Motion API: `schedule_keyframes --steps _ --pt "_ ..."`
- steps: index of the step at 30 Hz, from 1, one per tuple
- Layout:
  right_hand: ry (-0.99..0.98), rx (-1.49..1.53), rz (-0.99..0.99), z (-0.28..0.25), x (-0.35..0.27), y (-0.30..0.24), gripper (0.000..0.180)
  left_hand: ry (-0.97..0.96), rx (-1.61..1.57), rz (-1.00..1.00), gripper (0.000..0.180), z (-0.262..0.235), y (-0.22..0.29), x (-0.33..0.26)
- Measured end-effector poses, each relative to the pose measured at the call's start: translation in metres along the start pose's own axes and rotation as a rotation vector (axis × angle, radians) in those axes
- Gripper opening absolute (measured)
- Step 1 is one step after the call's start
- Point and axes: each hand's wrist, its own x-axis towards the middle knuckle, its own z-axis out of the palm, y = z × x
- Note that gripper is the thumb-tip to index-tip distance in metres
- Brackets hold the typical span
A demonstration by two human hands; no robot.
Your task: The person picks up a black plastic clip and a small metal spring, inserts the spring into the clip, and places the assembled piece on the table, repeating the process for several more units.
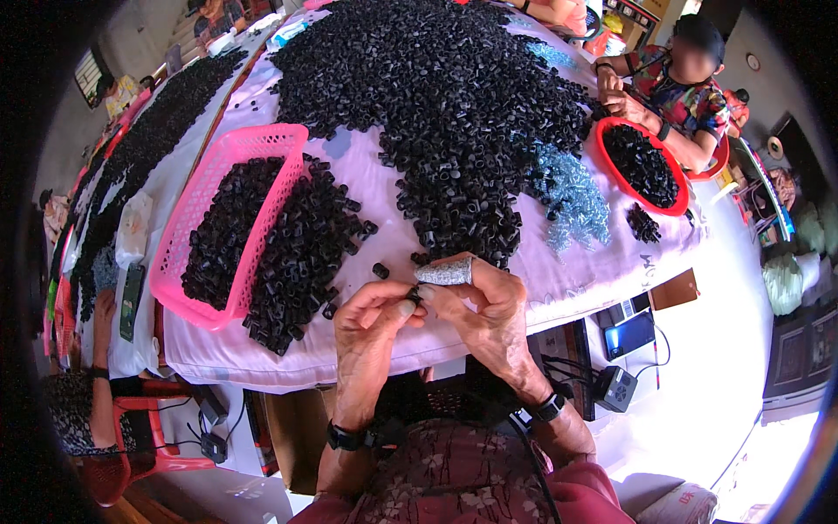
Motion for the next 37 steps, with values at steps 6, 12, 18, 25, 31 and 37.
schedule_keyframes --steps 6,12,18,25,31,37 --pt "0.005 -0.045 -0.009 0.003 0.0 0.0 0.019 -0.003 -0.018 0.006 0.017 -0.001 0.0 0.0" --pt "-0.008 -0.31 -0.243 0.0 0.004 0.004 0.012 -0.012 -0.015 0.018 0.016 -0.004 -0.004 0.0" --pt "-0.026 -0.173 -0.057 0.005 0.006 -0.001 0.013 -0.041 0.028 0.041 0.018 -0.007 -0.005 0.001" --pt "0.013 -0.115 -0.028 0.005 0.003 0.003 0.014 -0.014 0.029 0.025 0.017 -0.003 -0.003 0.001" --pt "-0.026 -0.281 -0.159 0.002 0.001 0.004 0.016 -0.001 0.039 0.036 0.016 -0.004 -0.005 0.001" --pt "-0.116 -0.476 -0.285 0.002 -0.004 0.001 0.037 0.031 -0.002 0.073 0.016 -0.005 -0.01 0.0"
